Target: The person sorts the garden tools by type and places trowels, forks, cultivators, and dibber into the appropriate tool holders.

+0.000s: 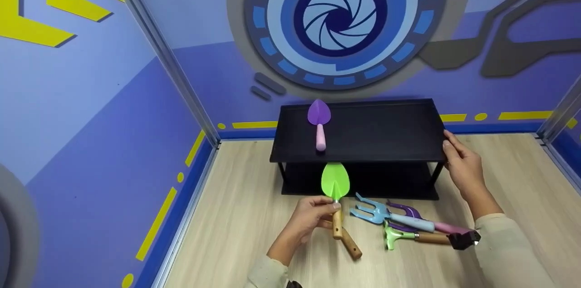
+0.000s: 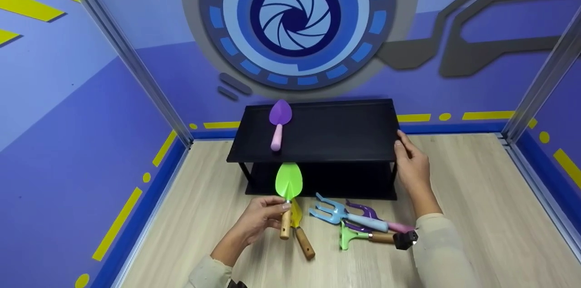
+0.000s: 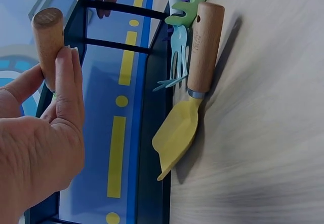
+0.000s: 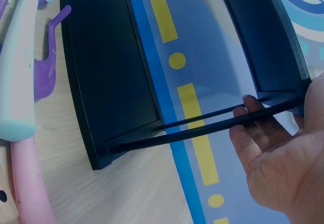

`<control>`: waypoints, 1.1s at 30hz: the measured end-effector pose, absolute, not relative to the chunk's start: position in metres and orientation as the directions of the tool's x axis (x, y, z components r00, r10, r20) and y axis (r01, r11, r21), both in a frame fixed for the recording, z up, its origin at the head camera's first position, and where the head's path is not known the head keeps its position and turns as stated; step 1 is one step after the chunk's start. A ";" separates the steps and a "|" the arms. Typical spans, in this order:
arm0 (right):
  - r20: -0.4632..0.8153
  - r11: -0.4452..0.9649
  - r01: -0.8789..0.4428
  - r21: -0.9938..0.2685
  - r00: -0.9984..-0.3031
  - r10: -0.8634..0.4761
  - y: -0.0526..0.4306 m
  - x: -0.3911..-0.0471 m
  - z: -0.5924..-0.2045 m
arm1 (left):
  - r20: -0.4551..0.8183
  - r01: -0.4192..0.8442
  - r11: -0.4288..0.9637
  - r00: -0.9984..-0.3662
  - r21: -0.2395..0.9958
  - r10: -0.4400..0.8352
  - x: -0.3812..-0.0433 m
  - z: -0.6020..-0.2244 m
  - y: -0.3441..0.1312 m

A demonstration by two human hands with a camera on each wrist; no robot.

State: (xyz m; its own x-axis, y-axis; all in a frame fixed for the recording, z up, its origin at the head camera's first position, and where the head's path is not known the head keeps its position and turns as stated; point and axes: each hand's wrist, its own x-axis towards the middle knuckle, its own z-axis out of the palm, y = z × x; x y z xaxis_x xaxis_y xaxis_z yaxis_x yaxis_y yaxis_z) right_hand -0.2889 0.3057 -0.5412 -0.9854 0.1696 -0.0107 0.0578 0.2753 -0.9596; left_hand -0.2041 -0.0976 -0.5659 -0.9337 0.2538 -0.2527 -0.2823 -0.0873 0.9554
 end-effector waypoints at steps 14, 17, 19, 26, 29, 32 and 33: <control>-0.008 0.280 0.058 -0.958 -0.984 0.178 0.305 -0.290 -0.541 | -0.256 -0.284 -0.065 -0.925 0.956 0.282 -0.200 -0.556 -0.092; -0.004 0.282 0.054 -0.958 -0.985 0.174 0.305 -0.290 -0.541 | -0.258 -0.288 -0.061 -0.921 0.956 0.293 -0.199 -0.555 -0.091; -0.009 0.272 0.054 -0.961 -0.986 0.166 0.306 -0.290 -0.541 | -0.257 -0.288 -0.061 -0.917 0.956 0.305 -0.199 -0.554 -0.091; -0.016 0.259 0.057 -0.964 -0.987 0.161 0.306 -0.290 -0.542 | -0.254 -0.287 -0.048 -0.904 0.957 0.345 -0.200 -0.549 -0.089; -0.010 0.260 0.053 -0.964 -0.986 0.164 0.306 -0.290 -0.542 | -0.248 -0.280 -0.036 -0.898 0.959 0.362 -0.201 -0.546 -0.089; -0.003 0.263 0.048 -0.964 -0.986 0.169 0.305 -0.290 -0.542 | -0.245 -0.277 -0.028 -0.888 0.960 0.388 -0.202 -0.543 -0.088; -0.002 0.265 0.048 -0.963 -0.985 0.170 0.305 -0.290 -0.542 | -0.247 -0.280 -0.028 -0.884 0.960 0.397 -0.203 -0.542 -0.089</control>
